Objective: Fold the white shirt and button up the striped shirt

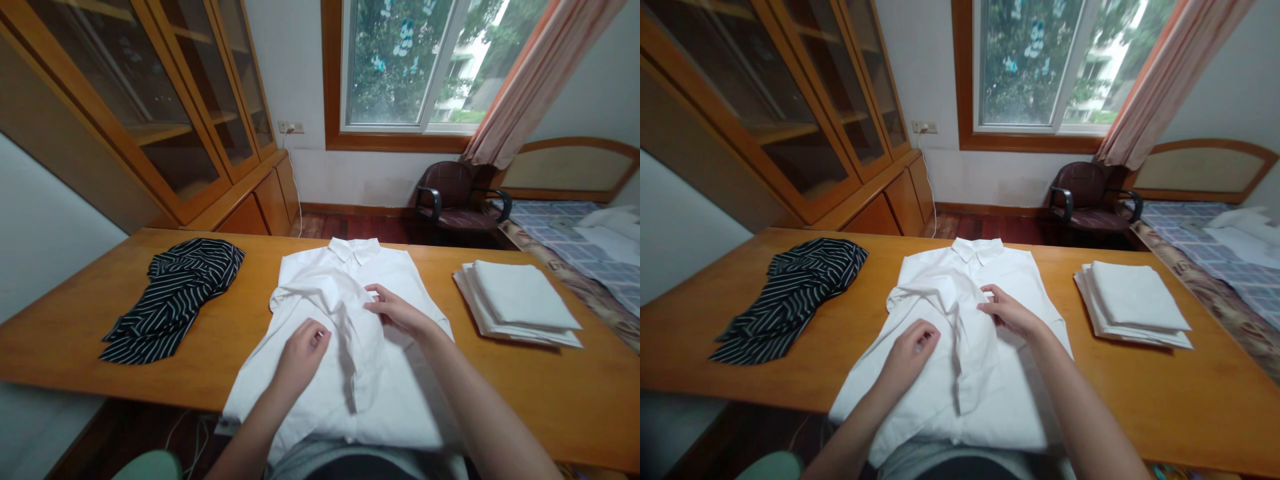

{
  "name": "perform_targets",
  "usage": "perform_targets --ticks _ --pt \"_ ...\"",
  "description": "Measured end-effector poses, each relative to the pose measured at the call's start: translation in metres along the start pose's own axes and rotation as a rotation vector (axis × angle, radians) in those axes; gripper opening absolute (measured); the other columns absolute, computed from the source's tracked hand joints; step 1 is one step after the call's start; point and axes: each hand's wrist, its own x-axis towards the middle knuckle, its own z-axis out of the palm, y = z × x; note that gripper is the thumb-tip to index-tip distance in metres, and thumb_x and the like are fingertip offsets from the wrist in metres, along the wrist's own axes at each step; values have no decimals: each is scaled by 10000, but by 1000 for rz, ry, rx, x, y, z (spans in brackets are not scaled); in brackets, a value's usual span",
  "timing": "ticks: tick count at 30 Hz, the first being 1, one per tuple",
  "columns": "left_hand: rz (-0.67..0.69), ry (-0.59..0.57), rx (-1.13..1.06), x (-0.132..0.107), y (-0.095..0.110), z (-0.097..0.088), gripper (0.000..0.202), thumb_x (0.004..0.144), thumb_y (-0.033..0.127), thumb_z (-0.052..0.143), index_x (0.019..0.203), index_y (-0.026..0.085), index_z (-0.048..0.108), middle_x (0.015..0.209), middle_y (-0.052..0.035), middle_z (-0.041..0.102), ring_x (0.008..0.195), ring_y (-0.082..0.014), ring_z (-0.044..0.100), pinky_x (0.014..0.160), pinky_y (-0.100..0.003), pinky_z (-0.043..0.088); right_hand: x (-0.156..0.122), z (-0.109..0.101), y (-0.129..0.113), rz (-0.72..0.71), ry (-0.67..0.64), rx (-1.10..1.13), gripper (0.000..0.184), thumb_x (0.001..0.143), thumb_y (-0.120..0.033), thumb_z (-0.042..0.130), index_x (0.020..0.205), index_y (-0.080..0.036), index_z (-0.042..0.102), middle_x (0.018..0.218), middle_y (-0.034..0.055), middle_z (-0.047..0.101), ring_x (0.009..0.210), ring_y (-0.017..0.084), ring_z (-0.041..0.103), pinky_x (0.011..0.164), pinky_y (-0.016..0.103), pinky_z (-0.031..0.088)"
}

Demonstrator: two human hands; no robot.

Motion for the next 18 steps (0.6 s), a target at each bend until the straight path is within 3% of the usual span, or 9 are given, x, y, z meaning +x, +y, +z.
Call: perform_targets --ticks 2,4,5,8,10,14,16,18 --pt "6 257 204 11 -21 -17 128 900 302 513 962 239 605 998 -99 597 980 -270 580 875 -394 473 -5 1 -10 -49 36 60 500 790 -345 681 1249 -260 500 903 7 635 710 141 609 586 223 472" --pt "-22 422 407 21 -45 -33 307 879 287 547 1176 213 557 1186 -145 546 1146 -315 520 1008 -455 416 -10 3 -20 -90 76 106 544 786 -315 671 1296 -262 491 970 34 659 794 169 645 656 253 513" --pt "-44 446 488 27 -57 -40 412 858 288 580 1256 201 521 1256 -163 515 1198 -337 490 1034 -482 396 -12 3 -24 -106 93 131 571 774 -302 676 1310 -262 486 958 32 667 789 172 651 661 257 517" --pt "-101 413 595 43 -88 -55 638 782 299 673 1362 163 446 1297 -185 513 1240 -359 476 1047 -500 390 -14 5 -32 -138 108 245 646 723 -273 720 1323 -266 480 893 6 685 716 157 649 625 243 500" --pt "-171 357 545 54 -102 -62 656 781 311 676 1366 135 437 1174 -159 600 1120 -317 574 986 -442 444 -14 7 -35 -152 112 337 672 697 -264 754 1316 -267 494 895 4 697 697 149 650 617 236 492" --pt "-267 191 428 71 -114 -71 375 825 275 606 1189 192 566 995 -72 689 916 -242 654 794 -314 490 -15 9 -37 -169 144 465 684 665 -254 798 1294 -268 530 864 -5 694 679 143 648 608 233 487" --pt "-204 206 463 75 -114 -76 239 836 239 564 1068 209 614 1010 -65 693 933 -242 647 797 -307 479 -15 8 -36 -169 158 489 686 659 -253 808 1289 -266 537 821 -18 680 670 141 641 602 230 481" --pt "-98 295 513 77 -113 -84 210 845 227 531 1030 207 627 1032 -71 679 964 -248 631 830 -315 473 -15 7 -35 -164 169 491 681 659 -256 816 1282 -265 541 806 -25 671 672 137 634 609 229 479"
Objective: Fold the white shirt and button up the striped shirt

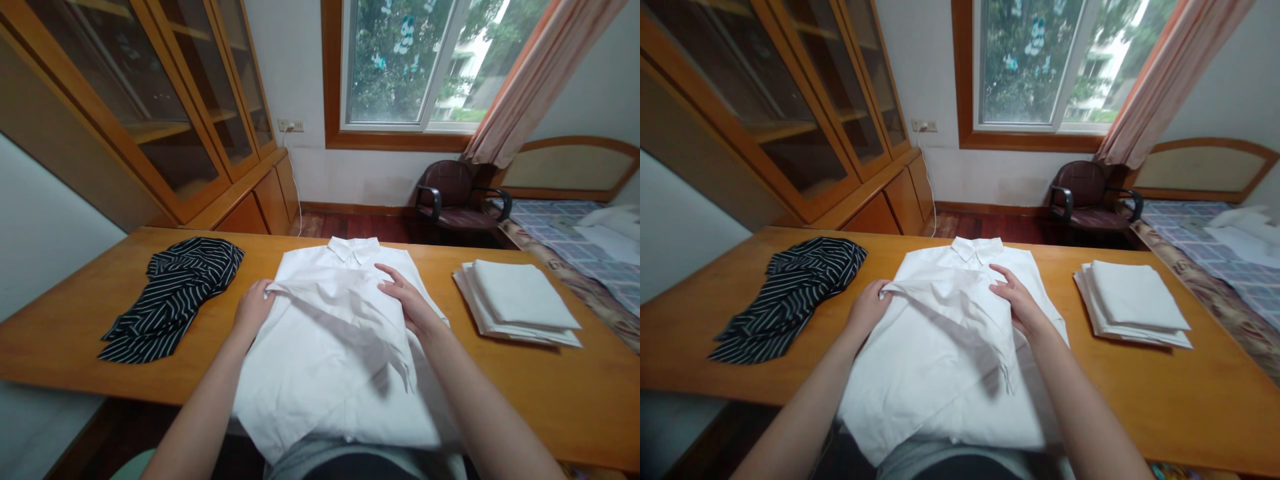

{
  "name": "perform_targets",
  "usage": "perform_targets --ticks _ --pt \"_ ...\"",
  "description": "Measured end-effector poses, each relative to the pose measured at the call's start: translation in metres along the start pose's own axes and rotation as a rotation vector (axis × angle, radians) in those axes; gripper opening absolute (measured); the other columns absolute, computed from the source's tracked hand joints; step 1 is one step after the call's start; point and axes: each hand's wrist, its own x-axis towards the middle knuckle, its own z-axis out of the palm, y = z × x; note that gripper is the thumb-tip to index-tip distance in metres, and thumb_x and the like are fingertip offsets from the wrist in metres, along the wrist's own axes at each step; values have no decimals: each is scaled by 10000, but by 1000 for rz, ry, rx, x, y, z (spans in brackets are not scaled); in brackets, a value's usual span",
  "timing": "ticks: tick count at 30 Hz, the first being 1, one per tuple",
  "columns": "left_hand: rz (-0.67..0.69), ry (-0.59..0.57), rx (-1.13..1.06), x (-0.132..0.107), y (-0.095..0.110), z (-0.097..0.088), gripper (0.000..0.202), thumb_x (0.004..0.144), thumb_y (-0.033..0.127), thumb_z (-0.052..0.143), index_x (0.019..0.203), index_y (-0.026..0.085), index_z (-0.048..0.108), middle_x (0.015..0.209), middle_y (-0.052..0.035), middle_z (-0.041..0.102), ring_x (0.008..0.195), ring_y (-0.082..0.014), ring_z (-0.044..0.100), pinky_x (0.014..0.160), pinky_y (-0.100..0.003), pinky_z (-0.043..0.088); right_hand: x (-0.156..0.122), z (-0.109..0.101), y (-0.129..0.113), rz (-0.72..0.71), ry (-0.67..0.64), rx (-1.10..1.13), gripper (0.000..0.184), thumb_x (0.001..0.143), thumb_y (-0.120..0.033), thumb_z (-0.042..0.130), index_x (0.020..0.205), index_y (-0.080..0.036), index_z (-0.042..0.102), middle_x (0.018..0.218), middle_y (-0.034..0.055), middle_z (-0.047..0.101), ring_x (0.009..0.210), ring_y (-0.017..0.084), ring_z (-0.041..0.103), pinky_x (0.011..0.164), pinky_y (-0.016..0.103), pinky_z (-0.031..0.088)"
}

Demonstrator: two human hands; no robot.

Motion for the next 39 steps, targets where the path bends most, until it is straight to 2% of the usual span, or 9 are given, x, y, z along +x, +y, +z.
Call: perform_targets --ticks 3,5,8,14,19,23,29,34,39 --pt "76 161 36 5 -6 -12 239 857 224 494 1050 193 632 1019 -82 644 955 -249 612 853 -329 473 0 -5 2 18 2 -49 650 673 -285 816 1267 -269 551 823 -27 663 679 132 620 618 226 472" --pt "90 199 54 8 -14 -17 263 859 219 475 1064 180 635 1004 -88 622 936 -248 603 853 -335 477 0 -9 6 62 -30 -119 639 697 -324 805 1277 -280 542 853 -23 658 695 136 615 623 233 468" --pt "65 151 63 12 -28 -17 316 833 192 464 1096 161 639 983 -90 601 916 -240 600 849 -333 484 0 -17 14 135 -90 -278 626 740 -388 771 1305 -291 518 839 -27 620 702 139 594 618 237 452" --pt "5 -113 27 9 -47 -2 388 807 270 542 1179 182 612 1053 -76 665 937 -230 634 821 -309 495 -3 -21 26 164 -113 -622 535 787 -396 705 1284 -280 543 856 -10 551 819 155 568 732 249 448" --pt "13 -60 77 4 -45 1 356 821 169 457 1132 191 628 1126 -88 676 1020 -242 632 866 -316 480 -7 -18 21 210 -89 -691 512 800 -354 660 1284 -269 515 889 -7 500 776 138 531 698 239 428" --pt "30 -33 93 2 -42 0 342 817 140 436 1089 184 638 1086 -92 663 1020 -249 623 873 -333 481 -8 -28 15 265 -78 -785 513 829 -374 633 1308 -275 477 865 -15 508 681 121 492 609 228 394" --pt "181 61 199 -5 -38 -5 327 844 159 465 1125 207 625 1066 -91 614 1036 -256 582 885 -352 481 -13 -52 18 334 -204 -1022 635 833 -583 638 1363 -284 457 965 36 633 742 161 557 698 278 449" --pt "265 73 293 -10 -39 -8 184 849 157 487 980 203 609 993 -83 604 971 -247 590 822 -331 475 -21 -57 16 355 -327 -1012 899 753 -592 729 1494 -290 321 1125 67 644 954 217 603 878 341 462" --pt "204 1 378 -12 -40 -11 159 823 110 477 894 220 568 968 -78 584 933 -248 584 745 -332 456 -25 -56 9 225 -289 -811 778 733 -505 755 1421 -282 468 1071 55 641 971 236 610 849 357 482"
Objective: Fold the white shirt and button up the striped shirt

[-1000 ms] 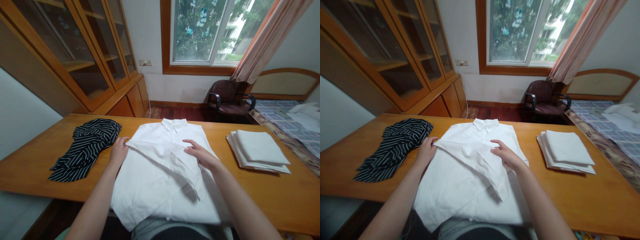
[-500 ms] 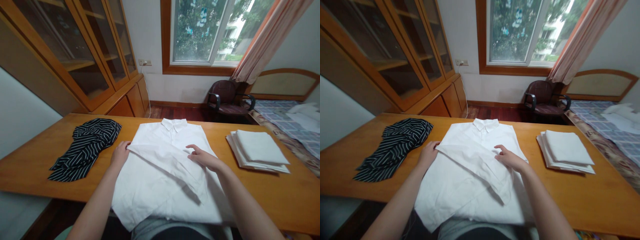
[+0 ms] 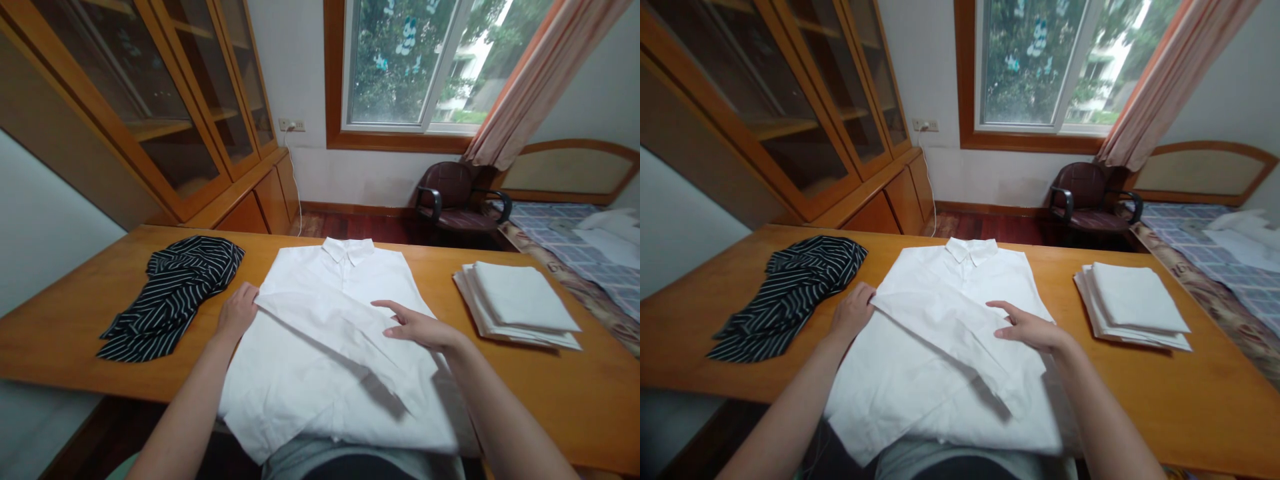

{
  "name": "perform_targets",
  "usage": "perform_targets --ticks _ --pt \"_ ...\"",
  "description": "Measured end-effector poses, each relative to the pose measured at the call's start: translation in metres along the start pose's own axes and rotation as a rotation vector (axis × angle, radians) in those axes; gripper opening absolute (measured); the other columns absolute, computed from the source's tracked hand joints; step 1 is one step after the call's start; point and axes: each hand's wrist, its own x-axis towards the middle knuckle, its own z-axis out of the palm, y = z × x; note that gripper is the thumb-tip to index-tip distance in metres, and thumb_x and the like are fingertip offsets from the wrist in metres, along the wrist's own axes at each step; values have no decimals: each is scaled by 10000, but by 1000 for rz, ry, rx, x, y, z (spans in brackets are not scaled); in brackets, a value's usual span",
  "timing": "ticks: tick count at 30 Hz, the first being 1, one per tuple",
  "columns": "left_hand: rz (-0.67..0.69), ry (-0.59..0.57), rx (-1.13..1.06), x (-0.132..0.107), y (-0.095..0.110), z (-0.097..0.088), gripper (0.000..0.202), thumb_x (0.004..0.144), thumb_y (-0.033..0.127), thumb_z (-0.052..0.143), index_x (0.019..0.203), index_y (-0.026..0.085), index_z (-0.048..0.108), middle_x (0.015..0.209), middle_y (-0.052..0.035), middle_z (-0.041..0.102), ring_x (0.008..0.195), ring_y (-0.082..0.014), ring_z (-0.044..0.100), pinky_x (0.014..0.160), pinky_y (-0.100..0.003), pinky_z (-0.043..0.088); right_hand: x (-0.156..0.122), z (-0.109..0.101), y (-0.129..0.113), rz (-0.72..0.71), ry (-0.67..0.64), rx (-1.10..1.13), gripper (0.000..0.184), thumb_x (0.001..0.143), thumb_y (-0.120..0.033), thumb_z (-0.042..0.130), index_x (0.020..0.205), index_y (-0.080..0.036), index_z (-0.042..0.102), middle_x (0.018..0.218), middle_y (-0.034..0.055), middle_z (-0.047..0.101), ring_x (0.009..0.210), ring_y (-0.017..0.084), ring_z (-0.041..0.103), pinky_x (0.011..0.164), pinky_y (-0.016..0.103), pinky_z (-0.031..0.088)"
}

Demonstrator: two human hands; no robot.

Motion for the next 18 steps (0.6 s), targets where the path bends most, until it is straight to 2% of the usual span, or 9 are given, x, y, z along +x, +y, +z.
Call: perform_targets --ticks 2,5,8,10,12,14,16,18 --pt "-9 -12 0 0 0 -1 160 810 96 481 869 227 554 989 -87 577 981 -259 566 780 -344 454 1 -1 2 -8 29 71 712 746 -488 742 1385 -279 508 1023 45 645 936 227 616 810 341 491" --pt "-29 -20 -54 2 -1 -2 186 783 66 468 845 233 523 974 -83 570 968 -252 553 804 -350 449 4 -3 9 33 -5 60 669 759 -451 736 1363 -257 523 912 9 645 800 177 603 732 296 487" --pt "-89 -11 -107 5 -1 0 206 774 51 434 848 235 491 910 -63 566 897 -231 553 782 -335 442 11 -4 16 46 -49 -102 587 792 -420 708 1331 -249 548 754 -38 607 621 132 547 622 258 451" --pt "-113 10 -120 8 0 3 190 788 60 429 847 233 481 899 -59 570 888 -227 555 771 -328 435 19 -3 16 -1 41 -242 464 834 -399 659 1266 -240 599 697 -39 599 584 134 541 611 262 446" --pt "-119 33 -116 11 1 5 171 802 70 435 843 230 477 896 -56 575 883 -225 559 755 -322 426 30 -1 12 -84 232 -369 354 861 -365 618 1182 -217 651 751 2 649 659 163 596 677 290 477" --pt "-122 46 -100 14 3 7 163 808 71 440 838 228 474 890 -53 576 870 -223 562 728 -318 412 45 5 9 -199 401 -479 311 882 -337 588 1147 -197 672 914 64 692 819 202 642 792 332 500" --pt "-123 52 -80 17 5 7 168 808 63 438 831 226 469 885 -50 574 860 -221 562 707 -318 397 62 13 7 -350 463 -585 320 919 -326 541 1183 -193 665 1110 110 676 1010 231 632 922 372 486" --pt "-119 50 -57 19 7 5 166 815 64 433 819 227 463 874 -48 569 843 -218 560 690 -319 383 79 21 8 -467 444 -689 365 956 -329 492 1265 -191 631 1281 136 619 1176 250 575 1029 402 441"
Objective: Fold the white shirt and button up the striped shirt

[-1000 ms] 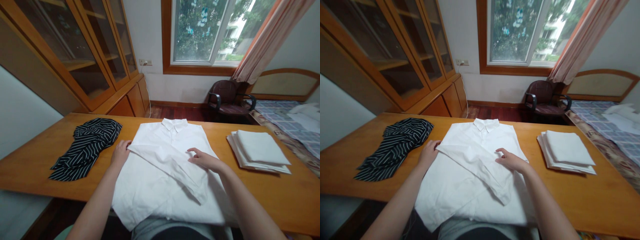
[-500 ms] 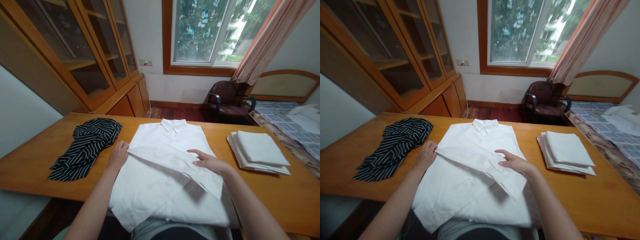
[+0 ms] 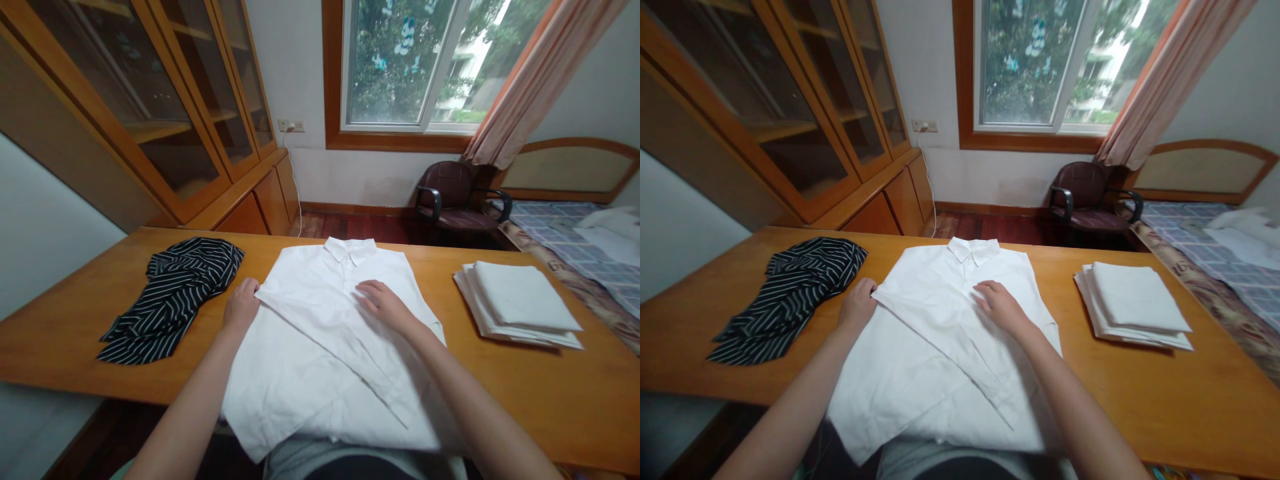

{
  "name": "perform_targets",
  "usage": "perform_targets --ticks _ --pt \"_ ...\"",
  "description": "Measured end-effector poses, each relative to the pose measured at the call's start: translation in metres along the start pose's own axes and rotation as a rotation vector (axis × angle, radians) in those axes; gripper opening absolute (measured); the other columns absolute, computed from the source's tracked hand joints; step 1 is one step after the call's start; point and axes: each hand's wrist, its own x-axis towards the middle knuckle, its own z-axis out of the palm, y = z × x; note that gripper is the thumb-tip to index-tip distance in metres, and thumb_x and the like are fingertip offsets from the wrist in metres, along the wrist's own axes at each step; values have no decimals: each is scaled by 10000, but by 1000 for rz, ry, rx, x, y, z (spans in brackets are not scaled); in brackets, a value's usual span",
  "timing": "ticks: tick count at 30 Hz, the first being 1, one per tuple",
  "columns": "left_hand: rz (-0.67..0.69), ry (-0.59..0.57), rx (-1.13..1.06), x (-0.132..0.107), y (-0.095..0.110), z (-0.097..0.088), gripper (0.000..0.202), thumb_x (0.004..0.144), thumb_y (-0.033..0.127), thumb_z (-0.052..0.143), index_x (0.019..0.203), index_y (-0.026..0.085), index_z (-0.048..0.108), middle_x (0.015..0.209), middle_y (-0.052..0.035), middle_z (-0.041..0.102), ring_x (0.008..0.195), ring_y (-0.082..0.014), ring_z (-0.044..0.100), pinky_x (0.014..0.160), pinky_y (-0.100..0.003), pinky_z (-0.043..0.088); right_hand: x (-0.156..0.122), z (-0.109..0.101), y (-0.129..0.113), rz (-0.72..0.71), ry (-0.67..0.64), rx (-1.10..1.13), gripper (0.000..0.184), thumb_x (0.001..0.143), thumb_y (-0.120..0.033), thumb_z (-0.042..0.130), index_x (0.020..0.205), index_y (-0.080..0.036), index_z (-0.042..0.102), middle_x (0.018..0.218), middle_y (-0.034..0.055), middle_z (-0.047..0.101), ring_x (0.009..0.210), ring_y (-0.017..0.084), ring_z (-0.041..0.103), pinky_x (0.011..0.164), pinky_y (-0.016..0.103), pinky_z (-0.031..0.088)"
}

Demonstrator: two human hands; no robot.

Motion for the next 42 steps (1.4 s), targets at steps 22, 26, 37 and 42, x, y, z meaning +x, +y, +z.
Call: perform_targets --ticks 22,26,37,42 --pt "200 -171 -311 7 -32 -28 207 833 226 429 840 237 635 1117 -49 629 1116 -203 573 1052 -330 425 13 32 11 3 -140 -330 561 987 -528 406 1475 -254 442 1598 70 302 1484 290 236 1185 523 199" --pt "55 -176 -343 29 -14 -12 311 877 331 451 1045 183 666 1106 -93 681 1063 -237 615 1003 -361 455 10 31 9 -7 -115 -320 533 989 -507 419 1458 -259 467 1586 66 331 1476 286 258 1185 520 204" --pt "-267 -205 -429 107 23 37 430 793 146 572 1221 148 610 986 -67 719 853 -184 674 771 -257 503 3 29 5 -33 -97 -313 508 995 -468 415 1447 -246 479 1572 55 362 1467 271 282 1194 502 194" --pt "-246 -144 -412 104 27 44 378 862 183 525 1227 185 621 1083 -78 712 984 -206 657 879 -289 478 3 28 4 -21 -107 -328 512 991 -463 413 1457 -258 467 1579 55 348 1473 271 267 1196 504 180"
